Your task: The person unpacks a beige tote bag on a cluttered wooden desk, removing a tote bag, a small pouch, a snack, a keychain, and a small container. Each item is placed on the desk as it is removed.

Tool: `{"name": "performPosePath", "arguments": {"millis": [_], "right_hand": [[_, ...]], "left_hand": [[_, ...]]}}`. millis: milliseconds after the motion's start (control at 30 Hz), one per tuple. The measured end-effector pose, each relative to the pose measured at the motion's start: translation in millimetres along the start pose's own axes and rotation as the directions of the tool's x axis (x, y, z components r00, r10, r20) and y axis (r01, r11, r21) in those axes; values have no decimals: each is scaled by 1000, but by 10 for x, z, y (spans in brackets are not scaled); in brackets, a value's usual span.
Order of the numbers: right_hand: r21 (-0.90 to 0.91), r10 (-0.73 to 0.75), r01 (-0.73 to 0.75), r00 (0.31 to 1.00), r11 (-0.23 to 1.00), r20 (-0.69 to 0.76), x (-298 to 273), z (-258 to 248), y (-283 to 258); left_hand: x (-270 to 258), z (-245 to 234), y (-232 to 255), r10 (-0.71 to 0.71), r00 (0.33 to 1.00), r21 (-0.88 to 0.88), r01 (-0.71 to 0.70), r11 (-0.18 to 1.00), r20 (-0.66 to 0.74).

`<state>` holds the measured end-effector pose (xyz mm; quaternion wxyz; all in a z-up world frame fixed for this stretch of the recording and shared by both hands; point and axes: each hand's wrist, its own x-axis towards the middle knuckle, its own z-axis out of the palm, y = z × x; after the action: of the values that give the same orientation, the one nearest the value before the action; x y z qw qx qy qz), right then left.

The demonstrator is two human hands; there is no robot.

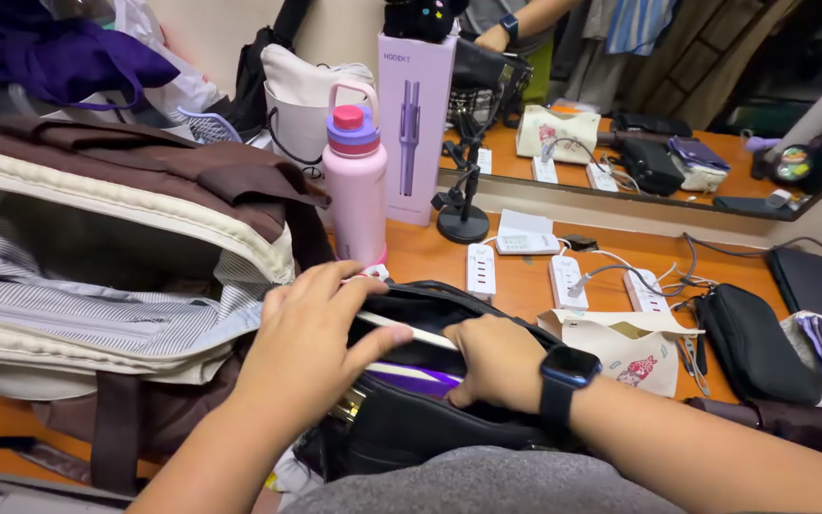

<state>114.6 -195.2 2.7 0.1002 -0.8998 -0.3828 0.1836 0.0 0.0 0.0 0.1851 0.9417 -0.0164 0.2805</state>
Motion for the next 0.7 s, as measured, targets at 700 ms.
{"name": "performPosePath", "arguments": {"millis": [700], "right_hand": [[181,63,-26,977,983,-202,-757,-831,331]], "left_hand": [[178,-228,-576,-545,805,218,503,836,235]]}}
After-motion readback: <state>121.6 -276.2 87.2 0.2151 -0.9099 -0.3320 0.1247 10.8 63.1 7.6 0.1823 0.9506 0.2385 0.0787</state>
